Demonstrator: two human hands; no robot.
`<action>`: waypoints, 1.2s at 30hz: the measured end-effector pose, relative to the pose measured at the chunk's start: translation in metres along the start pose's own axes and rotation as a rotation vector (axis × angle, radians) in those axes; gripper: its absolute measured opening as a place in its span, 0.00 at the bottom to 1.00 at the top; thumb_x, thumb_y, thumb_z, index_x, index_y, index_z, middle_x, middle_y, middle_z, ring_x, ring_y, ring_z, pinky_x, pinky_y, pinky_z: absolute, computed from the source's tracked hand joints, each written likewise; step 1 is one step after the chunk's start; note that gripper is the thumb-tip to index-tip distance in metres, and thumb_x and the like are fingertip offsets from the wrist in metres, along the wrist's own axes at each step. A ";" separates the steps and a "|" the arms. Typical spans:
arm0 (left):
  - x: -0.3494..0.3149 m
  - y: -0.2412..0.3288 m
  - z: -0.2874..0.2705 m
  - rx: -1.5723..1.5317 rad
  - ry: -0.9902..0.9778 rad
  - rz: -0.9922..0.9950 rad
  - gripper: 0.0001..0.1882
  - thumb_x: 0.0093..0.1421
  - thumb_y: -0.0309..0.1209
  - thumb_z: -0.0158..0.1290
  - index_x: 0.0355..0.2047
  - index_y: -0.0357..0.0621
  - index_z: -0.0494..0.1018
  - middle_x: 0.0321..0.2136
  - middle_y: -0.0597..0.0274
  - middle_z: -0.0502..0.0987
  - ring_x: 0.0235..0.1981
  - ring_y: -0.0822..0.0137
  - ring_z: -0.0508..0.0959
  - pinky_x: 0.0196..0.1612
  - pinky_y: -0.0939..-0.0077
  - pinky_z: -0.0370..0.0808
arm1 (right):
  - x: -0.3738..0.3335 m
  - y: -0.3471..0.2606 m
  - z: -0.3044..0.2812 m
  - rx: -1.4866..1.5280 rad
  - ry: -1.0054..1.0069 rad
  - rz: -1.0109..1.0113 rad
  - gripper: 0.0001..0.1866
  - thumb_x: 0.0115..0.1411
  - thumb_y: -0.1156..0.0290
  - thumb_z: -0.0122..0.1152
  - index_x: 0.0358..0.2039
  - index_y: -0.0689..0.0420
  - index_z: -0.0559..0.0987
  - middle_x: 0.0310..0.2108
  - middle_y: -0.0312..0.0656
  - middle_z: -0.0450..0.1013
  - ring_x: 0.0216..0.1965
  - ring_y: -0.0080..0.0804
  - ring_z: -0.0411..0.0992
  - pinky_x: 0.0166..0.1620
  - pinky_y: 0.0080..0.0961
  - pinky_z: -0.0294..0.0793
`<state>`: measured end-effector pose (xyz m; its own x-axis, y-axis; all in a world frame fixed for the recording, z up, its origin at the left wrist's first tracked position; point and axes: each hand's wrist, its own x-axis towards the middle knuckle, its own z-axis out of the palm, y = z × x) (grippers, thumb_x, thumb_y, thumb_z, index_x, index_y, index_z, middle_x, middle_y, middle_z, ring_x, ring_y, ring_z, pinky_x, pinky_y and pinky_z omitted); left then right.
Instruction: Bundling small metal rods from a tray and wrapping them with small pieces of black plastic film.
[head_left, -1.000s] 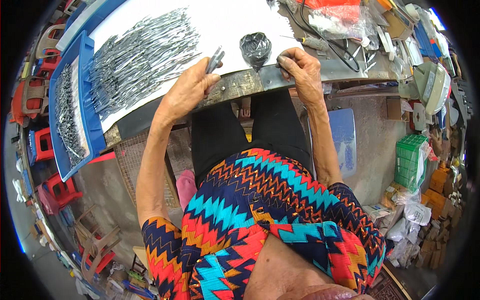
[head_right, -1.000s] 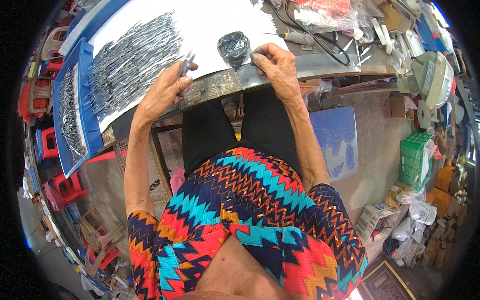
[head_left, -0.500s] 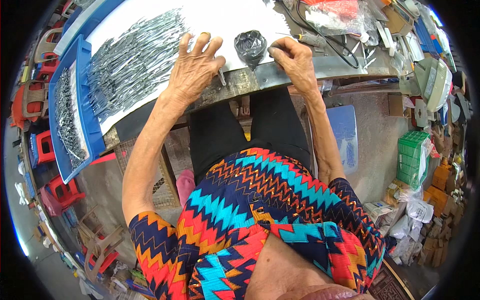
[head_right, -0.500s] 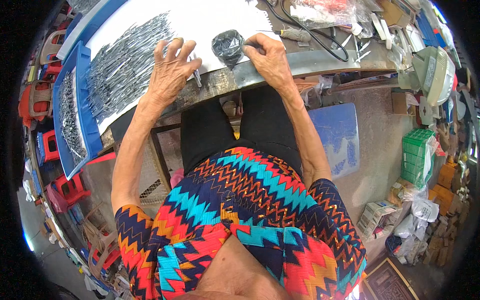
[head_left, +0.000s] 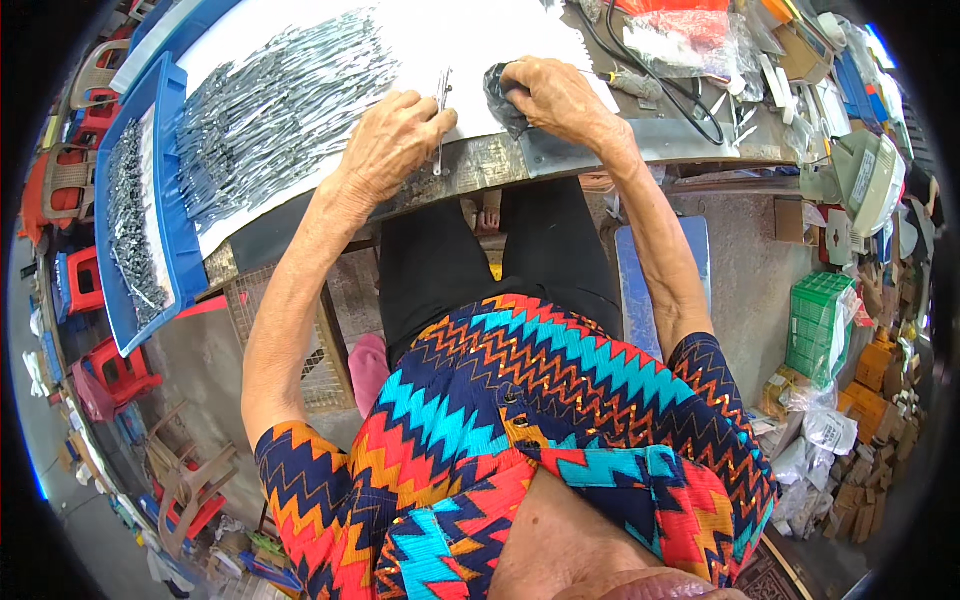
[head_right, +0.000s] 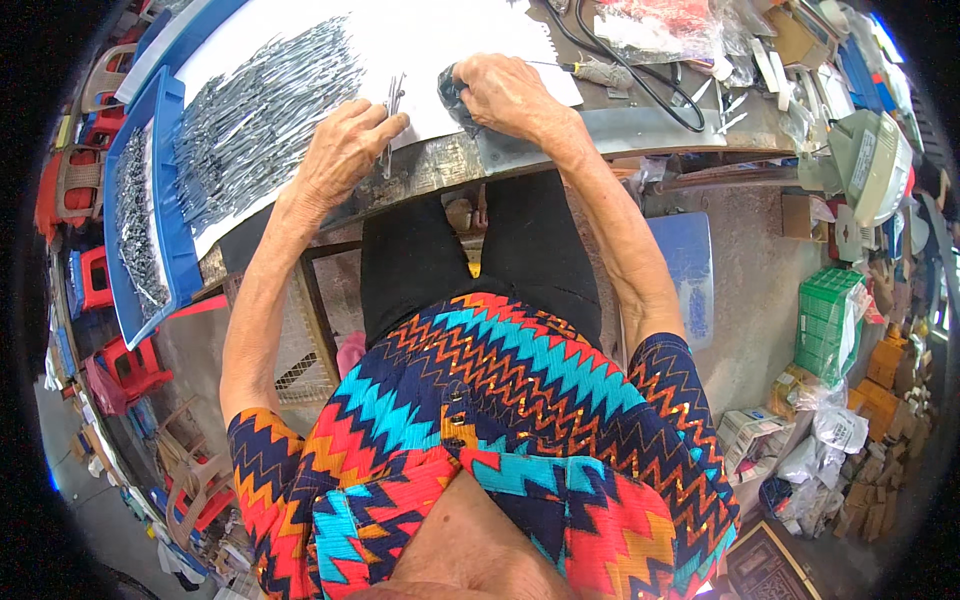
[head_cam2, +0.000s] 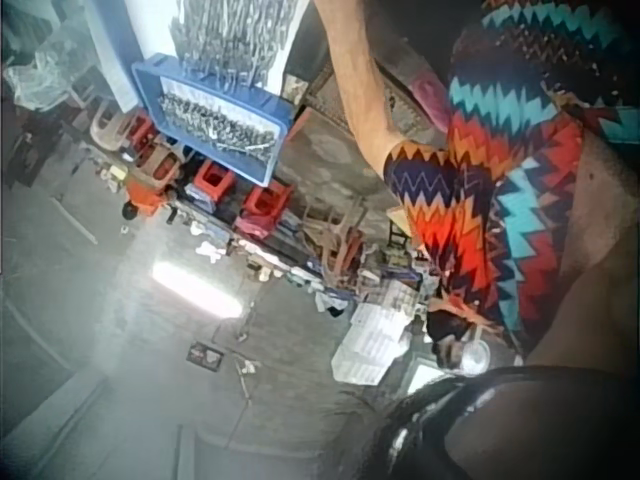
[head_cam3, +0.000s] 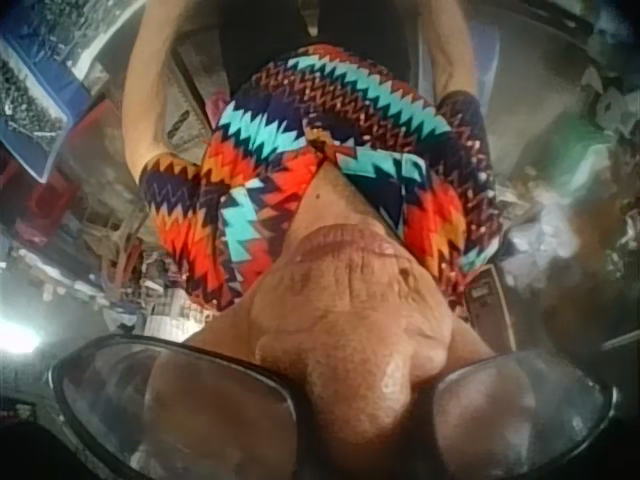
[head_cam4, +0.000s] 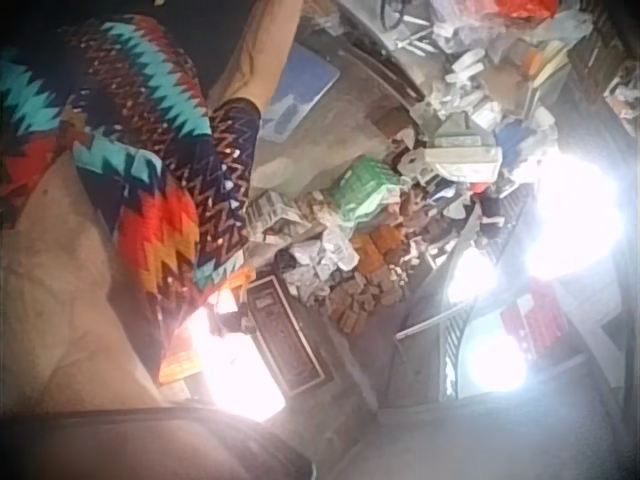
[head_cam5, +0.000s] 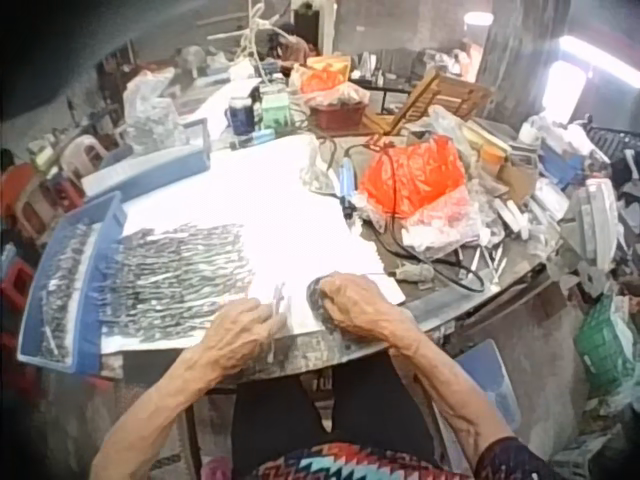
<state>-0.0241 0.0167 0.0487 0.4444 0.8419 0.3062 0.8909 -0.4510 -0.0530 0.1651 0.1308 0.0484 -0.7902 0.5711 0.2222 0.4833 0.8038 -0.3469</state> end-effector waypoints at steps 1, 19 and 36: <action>-0.002 0.000 0.001 0.002 0.001 -0.006 0.12 0.47 0.23 0.48 0.35 0.45 0.70 0.20 0.65 0.67 0.26 0.68 0.69 0.30 0.75 0.68 | 0.002 -0.001 -0.001 -0.027 -0.034 0.005 0.08 0.48 0.74 0.51 0.30 0.62 0.75 0.27 0.49 0.72 0.32 0.46 0.70 0.37 0.35 0.68; -0.004 0.017 -0.023 -0.747 0.111 -0.351 0.16 0.43 0.24 0.40 0.33 0.35 0.71 0.23 0.45 0.74 0.24 0.53 0.75 0.31 0.68 0.72 | 0.019 -0.010 -0.007 -0.249 -0.200 -0.243 0.04 0.43 0.78 0.50 0.22 0.63 0.70 0.25 0.51 0.70 0.28 0.49 0.70 0.30 0.38 0.69; 0.001 0.037 0.007 -1.271 0.205 -0.763 0.07 0.51 0.27 0.53 0.29 0.37 0.74 0.19 0.65 0.75 0.20 0.81 0.71 0.25 0.87 0.68 | 0.006 0.002 -0.003 0.252 0.102 0.076 0.10 0.49 0.70 0.50 0.24 0.66 0.69 0.21 0.55 0.68 0.26 0.52 0.68 0.31 0.38 0.66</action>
<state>0.0102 0.0031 0.0408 -0.1944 0.9809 0.0088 0.1750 0.0259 0.9842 0.1629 0.1365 0.0519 -0.7073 0.6521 0.2729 0.4206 0.6985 -0.5789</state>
